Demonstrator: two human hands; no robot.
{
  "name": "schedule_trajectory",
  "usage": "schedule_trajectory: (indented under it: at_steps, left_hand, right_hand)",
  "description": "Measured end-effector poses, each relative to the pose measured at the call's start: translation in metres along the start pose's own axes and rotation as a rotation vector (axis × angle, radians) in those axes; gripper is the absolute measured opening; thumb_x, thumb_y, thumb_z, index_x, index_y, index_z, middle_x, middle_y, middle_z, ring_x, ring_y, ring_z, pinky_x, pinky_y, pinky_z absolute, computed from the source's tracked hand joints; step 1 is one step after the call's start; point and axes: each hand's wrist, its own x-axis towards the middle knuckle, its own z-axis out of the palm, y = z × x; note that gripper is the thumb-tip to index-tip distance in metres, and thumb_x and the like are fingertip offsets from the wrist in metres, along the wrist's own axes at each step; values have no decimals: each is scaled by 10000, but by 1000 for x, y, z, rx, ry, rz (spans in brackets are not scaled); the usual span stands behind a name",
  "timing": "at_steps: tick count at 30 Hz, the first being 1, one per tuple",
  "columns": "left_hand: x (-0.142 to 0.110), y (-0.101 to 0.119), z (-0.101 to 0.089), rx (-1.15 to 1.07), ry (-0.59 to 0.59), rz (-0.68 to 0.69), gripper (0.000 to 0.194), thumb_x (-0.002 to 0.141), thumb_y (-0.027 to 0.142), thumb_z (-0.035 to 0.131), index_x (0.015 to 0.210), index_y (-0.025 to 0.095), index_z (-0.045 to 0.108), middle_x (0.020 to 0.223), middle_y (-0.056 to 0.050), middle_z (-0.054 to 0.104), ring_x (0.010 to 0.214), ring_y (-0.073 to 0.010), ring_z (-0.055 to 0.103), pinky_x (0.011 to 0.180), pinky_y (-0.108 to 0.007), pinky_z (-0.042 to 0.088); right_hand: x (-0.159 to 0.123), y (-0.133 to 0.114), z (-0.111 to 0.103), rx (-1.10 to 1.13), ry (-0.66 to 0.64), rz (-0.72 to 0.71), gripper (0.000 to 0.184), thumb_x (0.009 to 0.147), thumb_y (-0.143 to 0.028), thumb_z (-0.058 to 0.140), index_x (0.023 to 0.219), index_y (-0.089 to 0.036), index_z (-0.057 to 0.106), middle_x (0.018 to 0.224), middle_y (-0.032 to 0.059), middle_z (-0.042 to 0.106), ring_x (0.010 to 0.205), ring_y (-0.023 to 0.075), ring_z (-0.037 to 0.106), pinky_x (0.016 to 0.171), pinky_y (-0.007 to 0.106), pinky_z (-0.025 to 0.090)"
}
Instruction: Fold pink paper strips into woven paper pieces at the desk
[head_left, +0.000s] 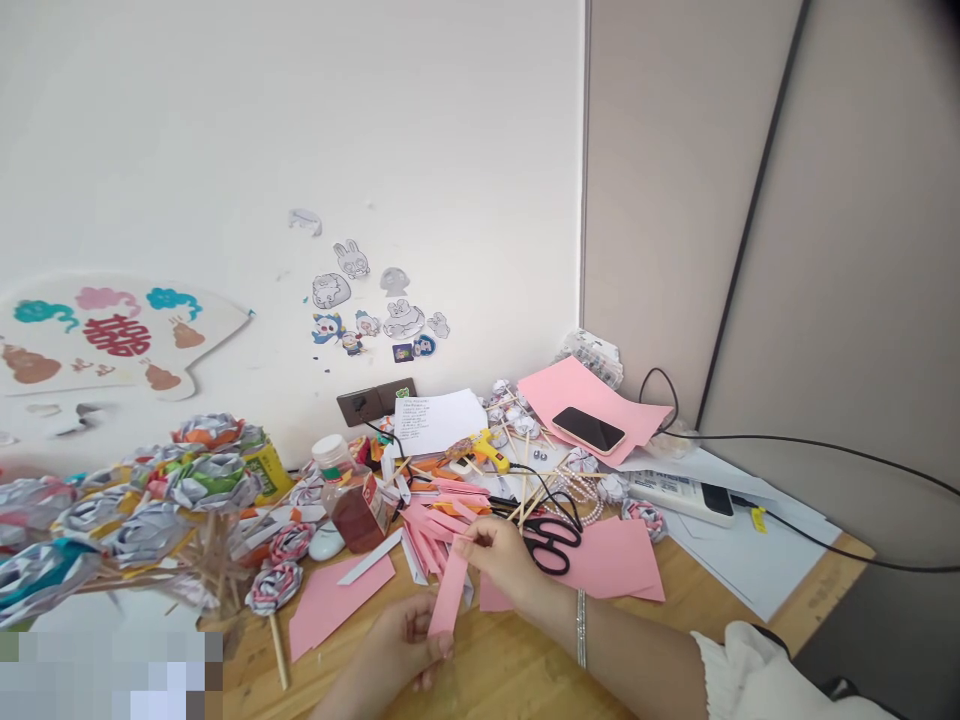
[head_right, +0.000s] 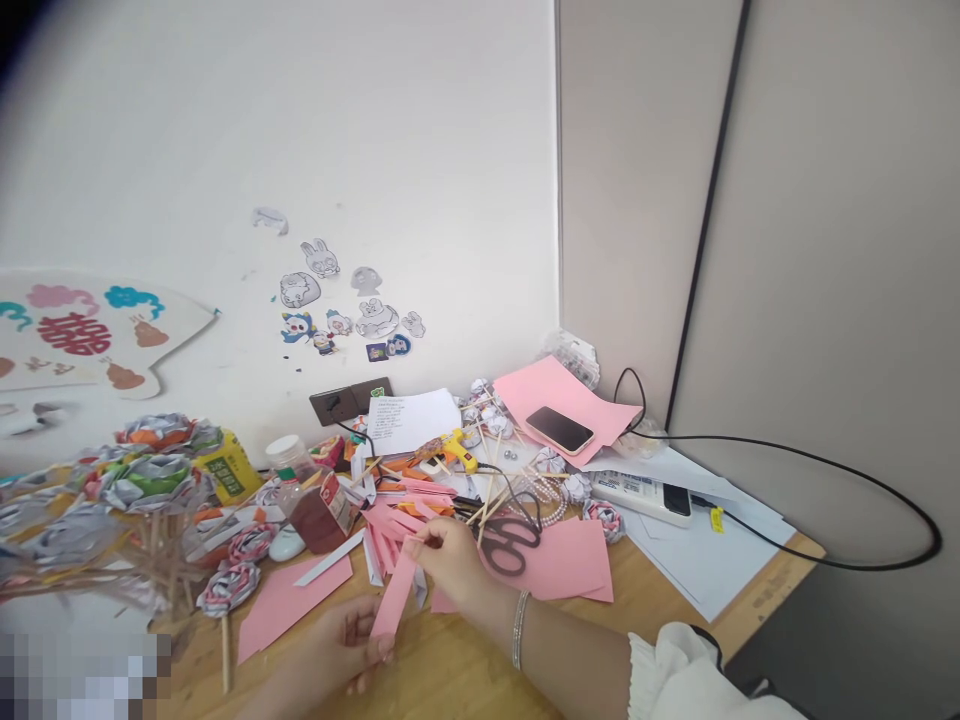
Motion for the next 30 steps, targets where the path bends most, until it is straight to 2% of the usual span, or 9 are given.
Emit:
schedule_trajectory:
  at_steps: [5,11,18,25,30]
  left_hand:
    - [-3,3,1,-21,6,-18,316,616,458,595,572,161,493,482,18,600,317,-71,472,333,-181,311]
    - [0,-3,1,-73,-13,2,381,608,526,576,571,154,504,506,-4,623,339,-89,516,352,-193,351]
    - [-1,-2,3,-105,-3,-3,376,620,529,567,582,160,507,517,1,623,364,-98,542,380,-200,374]
    - [2,-6,2,-27,32,5,307,642,456,568,577,170,477,440,56,550,303,-61,451,338,-177,297]
    - [0,-2,6,-52,-3,-7,302,621,446,600,603,172,477,474,32,599,333,-85,508,350,-185,340]
  right_hand:
    - [3,6,-2,77,-16,25,238,663,-363,581,623,-134,530,569,-24,454,536,91,411,508,206,326]
    - [1,4,1,225,-220,137,308,626,-416,616,661,-125,521,564,-30,473,481,76,423,493,217,346]
    - [-2,-1,0,218,-260,172,288,603,-383,646,688,-122,561,609,-7,527,505,84,453,508,220,355]
    - [-2,2,3,210,-189,179,258,576,-334,666,663,-114,562,593,-7,530,495,93,462,509,236,367]
    - [-3,5,4,147,-164,169,221,594,-313,654,676,-126,568,596,-1,525,529,111,478,525,247,380]
